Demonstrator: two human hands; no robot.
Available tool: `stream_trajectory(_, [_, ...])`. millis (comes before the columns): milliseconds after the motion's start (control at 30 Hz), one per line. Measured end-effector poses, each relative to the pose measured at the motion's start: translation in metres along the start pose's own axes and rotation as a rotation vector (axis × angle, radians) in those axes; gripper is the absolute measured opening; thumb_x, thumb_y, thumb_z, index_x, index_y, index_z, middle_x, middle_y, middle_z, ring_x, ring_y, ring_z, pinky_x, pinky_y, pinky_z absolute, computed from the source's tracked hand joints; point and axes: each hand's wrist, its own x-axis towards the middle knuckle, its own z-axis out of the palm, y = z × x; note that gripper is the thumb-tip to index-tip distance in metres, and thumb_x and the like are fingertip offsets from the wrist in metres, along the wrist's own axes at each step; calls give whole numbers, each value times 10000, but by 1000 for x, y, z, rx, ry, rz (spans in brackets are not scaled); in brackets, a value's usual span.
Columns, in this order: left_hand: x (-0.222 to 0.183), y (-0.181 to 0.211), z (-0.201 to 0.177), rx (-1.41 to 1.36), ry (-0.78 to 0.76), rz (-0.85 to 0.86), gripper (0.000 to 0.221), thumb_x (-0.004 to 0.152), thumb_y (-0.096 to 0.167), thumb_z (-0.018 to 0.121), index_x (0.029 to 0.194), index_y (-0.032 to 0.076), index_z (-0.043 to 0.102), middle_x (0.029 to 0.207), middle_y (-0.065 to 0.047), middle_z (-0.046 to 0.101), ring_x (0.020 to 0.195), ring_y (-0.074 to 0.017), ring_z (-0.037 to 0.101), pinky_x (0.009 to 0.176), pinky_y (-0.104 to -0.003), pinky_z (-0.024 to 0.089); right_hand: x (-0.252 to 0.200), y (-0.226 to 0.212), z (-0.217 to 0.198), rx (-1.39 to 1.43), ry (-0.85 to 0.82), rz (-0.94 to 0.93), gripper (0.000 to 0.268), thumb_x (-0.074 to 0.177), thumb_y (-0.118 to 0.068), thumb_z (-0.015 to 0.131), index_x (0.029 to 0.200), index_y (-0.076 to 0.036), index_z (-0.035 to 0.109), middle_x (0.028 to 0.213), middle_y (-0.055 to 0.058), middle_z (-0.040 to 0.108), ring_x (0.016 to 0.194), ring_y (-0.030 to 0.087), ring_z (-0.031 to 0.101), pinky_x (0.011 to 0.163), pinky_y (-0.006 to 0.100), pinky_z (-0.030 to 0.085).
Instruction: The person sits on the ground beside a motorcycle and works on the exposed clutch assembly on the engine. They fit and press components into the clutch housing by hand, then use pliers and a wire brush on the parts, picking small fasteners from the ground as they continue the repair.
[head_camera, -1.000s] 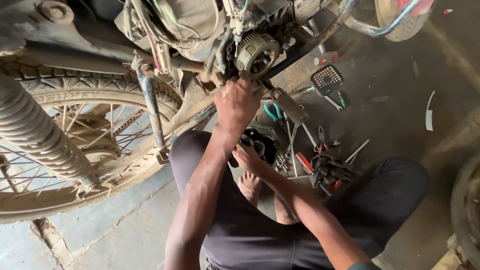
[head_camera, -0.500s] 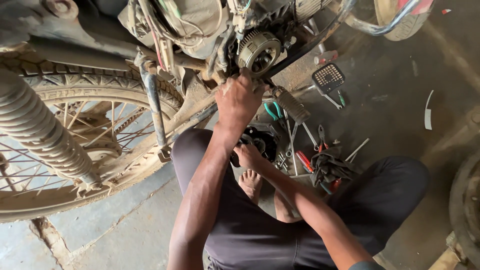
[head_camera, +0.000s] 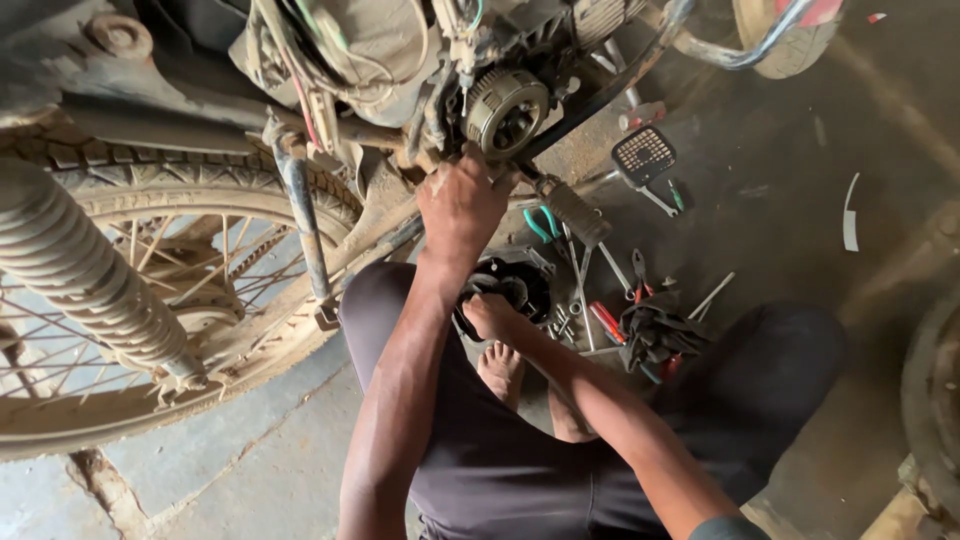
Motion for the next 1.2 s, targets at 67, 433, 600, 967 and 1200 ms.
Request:
stream_trajectory(67, [0, 2, -4, 35, -10, -28, 474, 830, 507, 797, 1039, 98, 679, 800, -118, 751, 700, -330, 727, 626, -463, 561, -2, 3, 10, -54, 137, -75, 113, 760, -80, 652, 860, -39, 681, 796, 190, 695, 717, 373, 702, 604, 477, 576])
stream_trajectory(433, [0, 2, -8, 46, -112, -88, 549, 863, 519, 762, 1091, 35, 637, 738, -109, 726, 587, -296, 721, 552, -434, 564, -10, 17, 38, -270, 253, -147, 98, 769, -163, 659, 712, -87, 684, 767, 118, 668, 815, 295, 685, 658, 449, 556])
stream_trajectory(600, [-3, -18, 9, 221, 79, 16, 460, 819, 464, 794, 1009, 66, 661, 733, -143, 715, 654, -366, 707, 581, -494, 549, -33, -17, -94, 110, 207, -56, 145, 815, -187, 679, 778, -57, 627, 768, 163, 625, 718, 378, 653, 616, 485, 520])
stream_trajectory(967, [31, -22, 6, 215, 163, 36, 129, 896, 186, 709, 940, 74, 662, 729, -163, 695, 652, -373, 699, 581, -501, 534, -25, -10, -303, 625, 989, 129, 123, 947, 6, 718, 1067, 2, 744, 904, 112, 759, 695, 144, 729, 540, 273, 585])
stream_trajectory(1200, [33, -23, 13, 171, 165, -8, 140, 808, 210, 756, 840, 85, 704, 715, -198, 698, 671, -401, 712, 605, -502, 560, 28, -8, -319, 625, 1321, 108, 90, 977, -12, 711, 1035, 57, 716, 966, 139, 723, 759, 213, 774, 640, 282, 645])
